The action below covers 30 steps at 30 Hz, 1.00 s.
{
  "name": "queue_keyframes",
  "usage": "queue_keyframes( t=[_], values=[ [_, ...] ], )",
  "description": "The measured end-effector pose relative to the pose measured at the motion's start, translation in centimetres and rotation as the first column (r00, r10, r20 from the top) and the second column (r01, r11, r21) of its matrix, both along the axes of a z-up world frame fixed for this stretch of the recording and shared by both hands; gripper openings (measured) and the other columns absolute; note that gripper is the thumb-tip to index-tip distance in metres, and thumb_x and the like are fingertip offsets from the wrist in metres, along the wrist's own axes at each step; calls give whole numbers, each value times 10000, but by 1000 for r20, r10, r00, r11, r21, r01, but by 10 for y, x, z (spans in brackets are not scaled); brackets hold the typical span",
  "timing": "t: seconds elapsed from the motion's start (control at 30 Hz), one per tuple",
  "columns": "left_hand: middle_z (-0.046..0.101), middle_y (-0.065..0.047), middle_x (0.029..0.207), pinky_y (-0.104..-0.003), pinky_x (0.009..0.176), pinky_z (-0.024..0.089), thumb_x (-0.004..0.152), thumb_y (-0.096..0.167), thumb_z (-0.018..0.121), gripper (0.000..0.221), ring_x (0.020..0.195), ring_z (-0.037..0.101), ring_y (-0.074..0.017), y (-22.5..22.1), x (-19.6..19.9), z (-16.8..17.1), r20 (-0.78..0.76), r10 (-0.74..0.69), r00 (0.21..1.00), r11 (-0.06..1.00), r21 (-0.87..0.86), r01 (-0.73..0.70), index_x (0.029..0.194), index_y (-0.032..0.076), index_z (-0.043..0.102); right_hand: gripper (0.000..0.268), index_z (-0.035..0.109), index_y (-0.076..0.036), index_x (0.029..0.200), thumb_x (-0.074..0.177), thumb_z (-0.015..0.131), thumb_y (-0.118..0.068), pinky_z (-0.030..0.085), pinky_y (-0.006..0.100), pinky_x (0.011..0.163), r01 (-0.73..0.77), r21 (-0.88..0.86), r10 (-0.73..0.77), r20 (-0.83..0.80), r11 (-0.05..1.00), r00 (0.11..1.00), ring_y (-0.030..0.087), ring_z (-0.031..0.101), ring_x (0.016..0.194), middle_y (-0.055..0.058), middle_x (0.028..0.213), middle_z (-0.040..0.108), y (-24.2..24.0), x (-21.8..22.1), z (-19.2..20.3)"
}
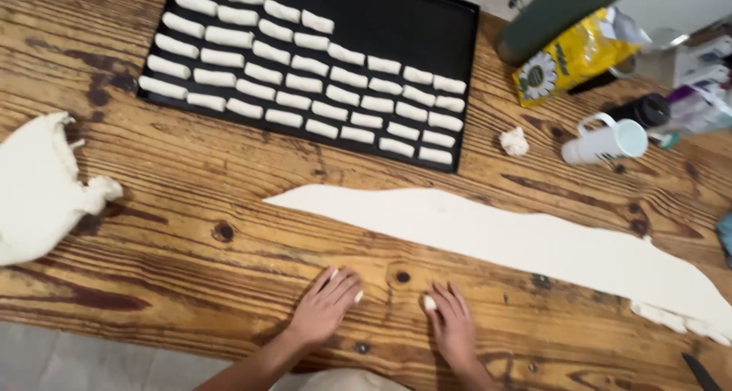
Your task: Cutting dough into small pieces and arranging them on a baking tray
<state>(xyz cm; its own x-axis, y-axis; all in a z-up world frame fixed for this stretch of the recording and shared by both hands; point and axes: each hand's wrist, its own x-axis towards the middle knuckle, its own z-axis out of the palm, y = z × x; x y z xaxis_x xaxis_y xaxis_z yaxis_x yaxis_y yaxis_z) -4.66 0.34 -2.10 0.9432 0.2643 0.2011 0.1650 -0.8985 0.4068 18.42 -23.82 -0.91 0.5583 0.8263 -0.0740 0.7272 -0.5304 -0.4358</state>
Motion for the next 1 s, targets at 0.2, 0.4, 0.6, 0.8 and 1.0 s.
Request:
queue_keyframes(
  t=[0.2,0.4,0.6,0.8,1.0],
  values=[
    [585,-112,1370,-414,1033,445,978,202,579,409,1241,576,-260,121,83,47,-345,280,896,483,-756,-442,1374,119,519,334,569,-81,1172,1090,395,-354,472,324,820,557,67,-420,-584,828,695,167,578,889,61,1006,607,103,57,22],
    [591,-237,1229,-492,1102,408,871,82,769,548,1253,562,-428,347,237,20,-95,308,947,748,-591,-303,1386,12,597,444,394,-25,1421,1060,581,-204,486,609,1010,131,236,-58,-292,963,955,509,587,1230,322,1313,603,342,169,88],
    [751,-46,1131,-331,923,529,854,-22,723,369,1018,703,-215,444,329,59,-228,270,935,788,-507,-351,1182,147,727,251,591,-116,1130,919,712,-54,472,362,829,-194,410,261,-113,891,959,270,662,954,80,1052,674,489,252,54],
    [729,-12,891,-299,738,503,829,-92,628,335,856,659,-156,462,335,38,-139,237,961,826,-492,-275,1020,139,778,193,767,-271,1010,858,839,-179,362,412,904,-150,308,136,65,940,989,236,534,998,-62,960,622,528,263,23],
    [780,13,820,-334,816,494,727,-52,617,397,791,685,-200,472,334,0,72,69,995,987,-152,-58,1029,111,817,236,750,-323,1183,952,744,-374,257,494,860,-238,87,207,267,967,941,279,496,1072,-71,1066,628,531,269,26]
  ],
)
